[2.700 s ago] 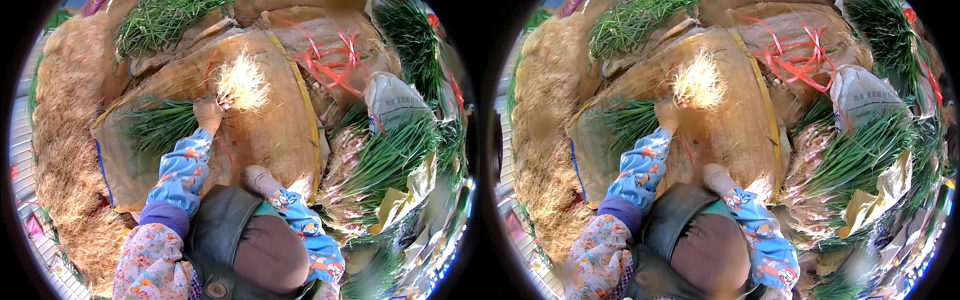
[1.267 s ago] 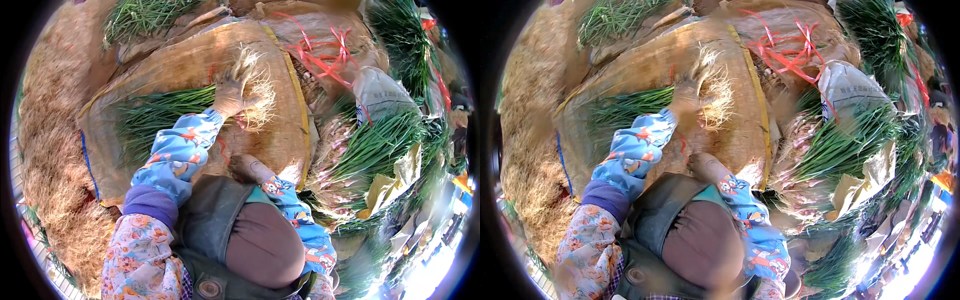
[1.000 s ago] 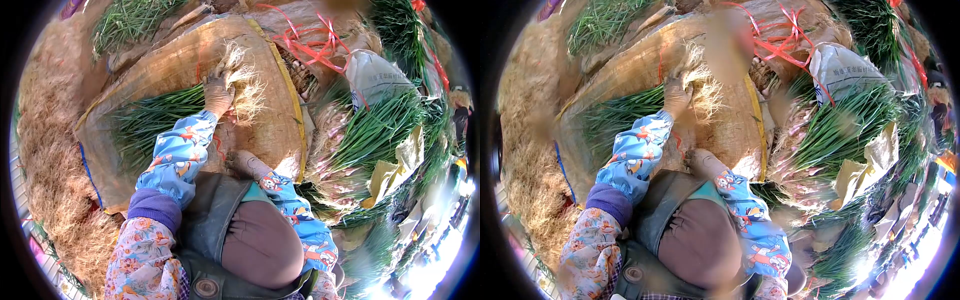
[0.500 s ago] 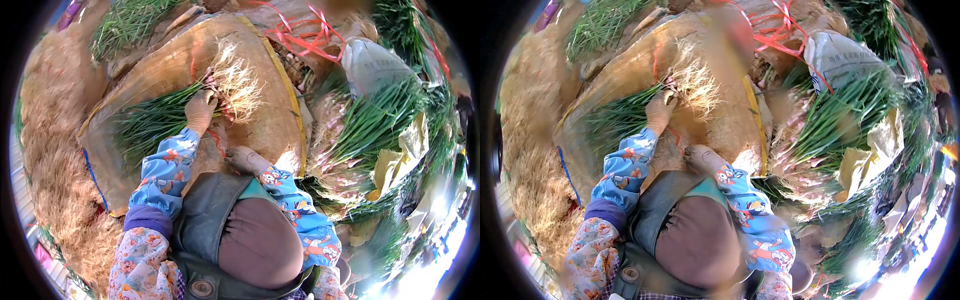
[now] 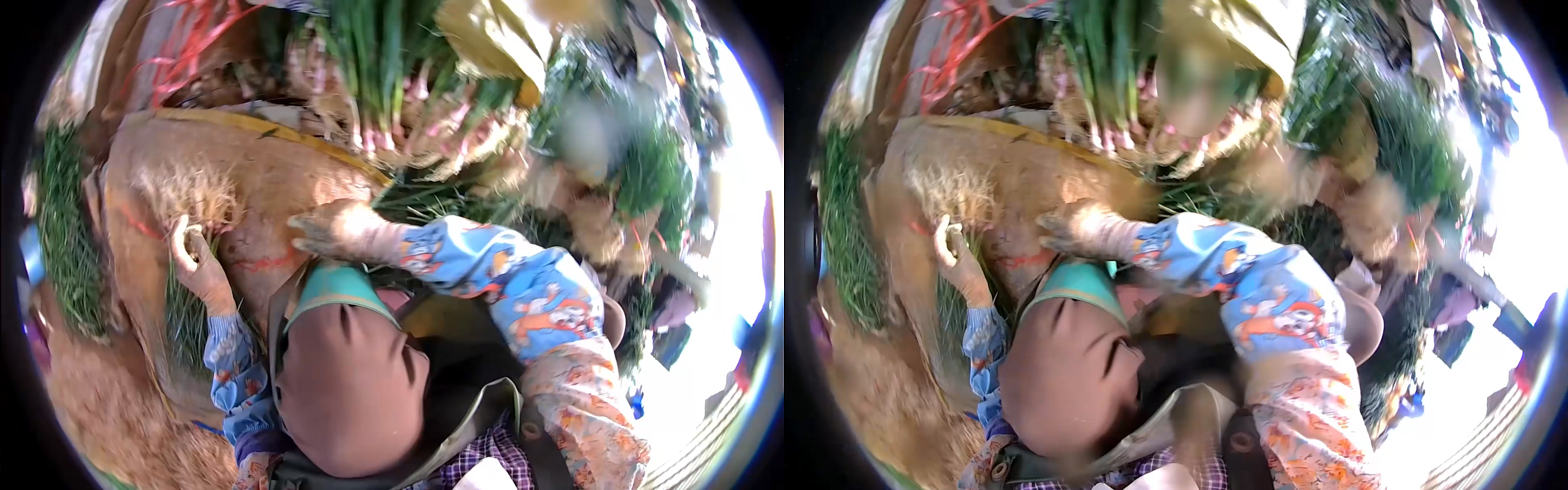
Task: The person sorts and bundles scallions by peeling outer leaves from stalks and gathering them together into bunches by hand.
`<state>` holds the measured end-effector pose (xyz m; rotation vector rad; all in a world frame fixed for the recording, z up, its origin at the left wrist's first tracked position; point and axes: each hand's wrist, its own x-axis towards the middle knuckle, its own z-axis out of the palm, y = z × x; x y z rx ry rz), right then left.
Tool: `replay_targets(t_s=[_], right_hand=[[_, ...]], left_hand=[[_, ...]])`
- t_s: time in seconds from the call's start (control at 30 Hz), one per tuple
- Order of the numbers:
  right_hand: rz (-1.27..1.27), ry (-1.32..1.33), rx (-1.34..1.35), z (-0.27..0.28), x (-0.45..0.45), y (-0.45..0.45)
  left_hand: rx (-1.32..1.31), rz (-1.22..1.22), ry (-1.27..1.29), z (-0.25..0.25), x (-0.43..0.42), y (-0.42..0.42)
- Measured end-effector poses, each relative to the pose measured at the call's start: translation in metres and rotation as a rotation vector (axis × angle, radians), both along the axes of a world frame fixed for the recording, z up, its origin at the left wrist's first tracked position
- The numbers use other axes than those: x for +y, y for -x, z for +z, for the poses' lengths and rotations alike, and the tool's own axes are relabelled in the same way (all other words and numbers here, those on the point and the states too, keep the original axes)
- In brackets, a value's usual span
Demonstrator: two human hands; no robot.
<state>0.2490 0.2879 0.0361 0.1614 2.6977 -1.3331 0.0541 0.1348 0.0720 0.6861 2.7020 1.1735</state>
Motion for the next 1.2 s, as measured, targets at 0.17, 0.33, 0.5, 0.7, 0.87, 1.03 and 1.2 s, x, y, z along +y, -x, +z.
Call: replay_targets(t_s=[0.17, 0.33, 0.5, 0.7, 0.87, 1.03, 1.2], right_hand=[[-0.043, -0.454, -0.341, 0.026, 0.022, -0.124], [0.383, -0.187, -0.857, 0.022, -0.041, -0.175], [-0.209, 0.032, -0.357, 0.006, -0.05, -0.195], [-0.033, -0.198, -0.593, 0.086, 0.105, -0.208], [-0.228, -0.465, -0.372, 0.041, 0.122, -0.235], [-0.535, -0.334, -0.475, -0.01, 0.071, -0.283], [-0.484, -0.14, -0.991, -0.03, -0.102, -0.435]], left_hand=[[-0.401, -0.705, -0.084, 0.029, 0.087, -0.061], [-0.582, -1.419, 0.082, -0.018, 0.159, -0.134], [-0.209, -1.527, 0.192, -0.09, 0.182, -0.186], [-0.428, -1.577, 0.214, -0.071, 0.181, -0.189], [-0.255, -1.458, 0.24, 0.005, 0.185, -0.16], [-0.133, -1.539, 0.318, 0.044, 0.189, -0.143], [0.407, -1.791, 0.412, 0.16, 0.239, -0.155]])
